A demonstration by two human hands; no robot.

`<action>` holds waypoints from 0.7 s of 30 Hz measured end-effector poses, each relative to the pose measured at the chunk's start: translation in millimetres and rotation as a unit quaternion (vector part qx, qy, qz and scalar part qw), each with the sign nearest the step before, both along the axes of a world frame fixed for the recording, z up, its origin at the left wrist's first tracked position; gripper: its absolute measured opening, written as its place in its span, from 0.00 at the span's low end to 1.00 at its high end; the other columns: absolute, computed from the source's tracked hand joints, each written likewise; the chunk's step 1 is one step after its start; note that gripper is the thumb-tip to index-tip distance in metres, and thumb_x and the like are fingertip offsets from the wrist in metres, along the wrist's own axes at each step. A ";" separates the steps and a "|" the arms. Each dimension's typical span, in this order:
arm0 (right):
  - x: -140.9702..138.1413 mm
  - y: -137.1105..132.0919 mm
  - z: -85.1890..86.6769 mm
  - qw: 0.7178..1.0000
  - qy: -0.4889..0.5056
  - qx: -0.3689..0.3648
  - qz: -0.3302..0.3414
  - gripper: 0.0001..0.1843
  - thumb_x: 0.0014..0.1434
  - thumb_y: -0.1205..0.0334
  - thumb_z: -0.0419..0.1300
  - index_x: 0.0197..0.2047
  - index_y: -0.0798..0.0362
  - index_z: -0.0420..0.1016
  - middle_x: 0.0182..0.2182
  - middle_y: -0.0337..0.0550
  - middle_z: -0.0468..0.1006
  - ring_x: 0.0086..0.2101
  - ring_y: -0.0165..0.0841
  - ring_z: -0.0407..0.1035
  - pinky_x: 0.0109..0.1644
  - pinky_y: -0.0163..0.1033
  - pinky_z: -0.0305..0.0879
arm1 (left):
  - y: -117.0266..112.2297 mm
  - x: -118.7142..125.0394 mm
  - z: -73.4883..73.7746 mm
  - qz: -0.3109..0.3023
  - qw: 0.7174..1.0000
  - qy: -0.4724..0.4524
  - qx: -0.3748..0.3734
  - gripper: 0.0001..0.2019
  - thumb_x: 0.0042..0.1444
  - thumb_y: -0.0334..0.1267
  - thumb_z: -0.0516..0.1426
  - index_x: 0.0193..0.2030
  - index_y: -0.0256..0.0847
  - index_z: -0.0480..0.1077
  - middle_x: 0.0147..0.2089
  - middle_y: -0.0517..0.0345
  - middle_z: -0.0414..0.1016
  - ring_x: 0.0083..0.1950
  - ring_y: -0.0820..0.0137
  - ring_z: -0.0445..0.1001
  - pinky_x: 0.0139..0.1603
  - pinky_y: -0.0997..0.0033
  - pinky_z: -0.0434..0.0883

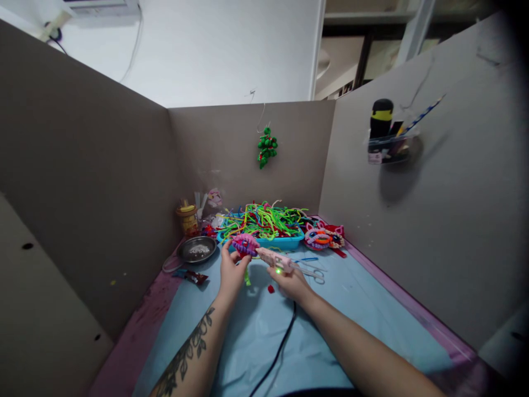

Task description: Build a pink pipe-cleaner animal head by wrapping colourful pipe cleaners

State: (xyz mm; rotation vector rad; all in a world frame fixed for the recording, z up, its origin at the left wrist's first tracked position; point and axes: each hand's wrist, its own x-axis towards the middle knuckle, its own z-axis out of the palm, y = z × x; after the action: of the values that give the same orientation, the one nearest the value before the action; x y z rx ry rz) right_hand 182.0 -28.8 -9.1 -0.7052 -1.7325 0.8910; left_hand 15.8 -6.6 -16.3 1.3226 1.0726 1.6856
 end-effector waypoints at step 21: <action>6.4 8.3 -13.4 0.891 0.365 -0.263 0.067 0.24 0.47 0.39 0.61 0.34 0.54 0.73 0.26 0.40 0.74 0.21 0.26 0.64 0.22 0.30 0.61 | 7.1 -4.0 -6.6 0.008 1.000 -0.003 -0.011 0.36 0.46 0.32 0.61 0.61 0.40 0.50 0.34 0.57 0.76 0.34 0.70 0.75 0.40 0.69 0.69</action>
State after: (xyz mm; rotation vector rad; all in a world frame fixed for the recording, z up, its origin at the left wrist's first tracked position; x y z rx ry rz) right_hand 188.4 -20.5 -22.5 -0.4885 -0.8692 1.5198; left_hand 11.8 0.5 -22.9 1.2981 1.0978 1.6838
